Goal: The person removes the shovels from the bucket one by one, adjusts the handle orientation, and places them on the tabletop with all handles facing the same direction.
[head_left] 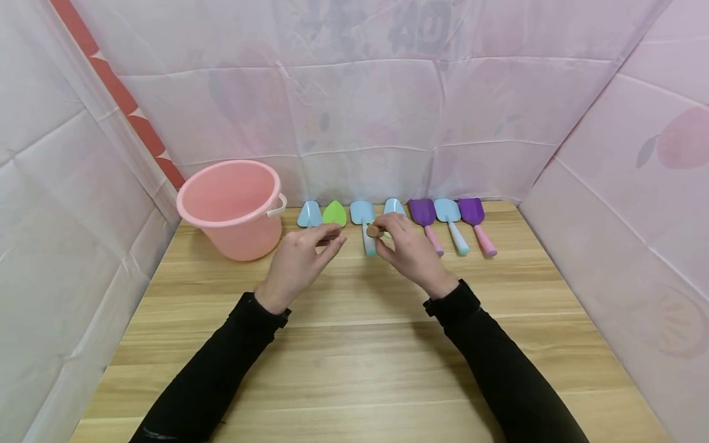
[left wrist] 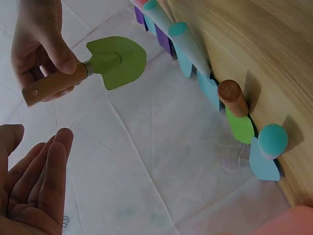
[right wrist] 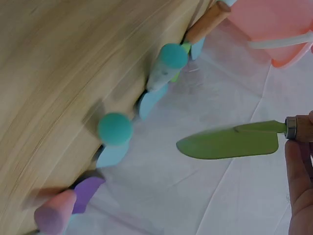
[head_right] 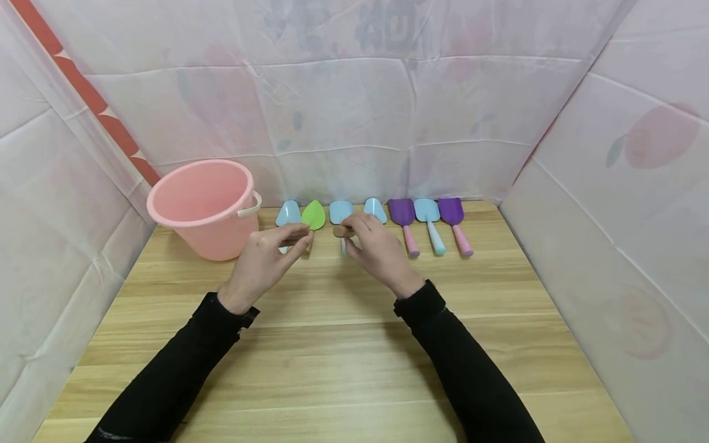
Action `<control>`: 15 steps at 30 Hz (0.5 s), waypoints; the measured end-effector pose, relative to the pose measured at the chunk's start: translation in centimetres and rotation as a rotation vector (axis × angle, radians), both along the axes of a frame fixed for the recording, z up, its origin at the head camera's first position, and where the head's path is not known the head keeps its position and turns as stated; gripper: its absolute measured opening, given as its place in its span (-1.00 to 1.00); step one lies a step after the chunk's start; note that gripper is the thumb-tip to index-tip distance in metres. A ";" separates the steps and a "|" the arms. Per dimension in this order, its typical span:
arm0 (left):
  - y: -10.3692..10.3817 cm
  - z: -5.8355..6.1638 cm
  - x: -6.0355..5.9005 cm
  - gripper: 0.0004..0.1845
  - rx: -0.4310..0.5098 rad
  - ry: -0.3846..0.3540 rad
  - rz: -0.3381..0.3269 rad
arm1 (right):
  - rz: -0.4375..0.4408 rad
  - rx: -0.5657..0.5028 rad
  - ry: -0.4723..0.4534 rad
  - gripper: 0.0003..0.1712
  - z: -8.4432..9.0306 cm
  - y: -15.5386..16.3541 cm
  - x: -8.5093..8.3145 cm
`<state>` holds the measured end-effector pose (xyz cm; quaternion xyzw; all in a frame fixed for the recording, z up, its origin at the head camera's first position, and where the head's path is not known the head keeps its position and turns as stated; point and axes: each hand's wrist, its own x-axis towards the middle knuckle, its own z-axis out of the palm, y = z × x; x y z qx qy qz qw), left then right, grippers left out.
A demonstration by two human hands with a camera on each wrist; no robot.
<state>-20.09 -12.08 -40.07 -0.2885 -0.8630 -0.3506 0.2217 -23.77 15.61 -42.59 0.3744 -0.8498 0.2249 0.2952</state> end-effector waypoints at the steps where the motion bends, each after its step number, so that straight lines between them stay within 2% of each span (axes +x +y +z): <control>1: 0.0 0.0 0.0 -0.68 -0.003 -0.003 -0.001 | 0.000 0.006 -0.006 -0.67 0.0 0.4 -0.1; 9: -0.3 -0.5 -0.1 -0.69 -0.049 -0.010 0.011 | 0.005 0.059 -0.089 -0.63 -1.0 2.6 -0.4; 15: -0.4 -0.8 -0.2 -0.71 -0.088 -0.032 0.028 | 0.029 0.120 -0.103 -0.61 -2.1 3.2 -0.3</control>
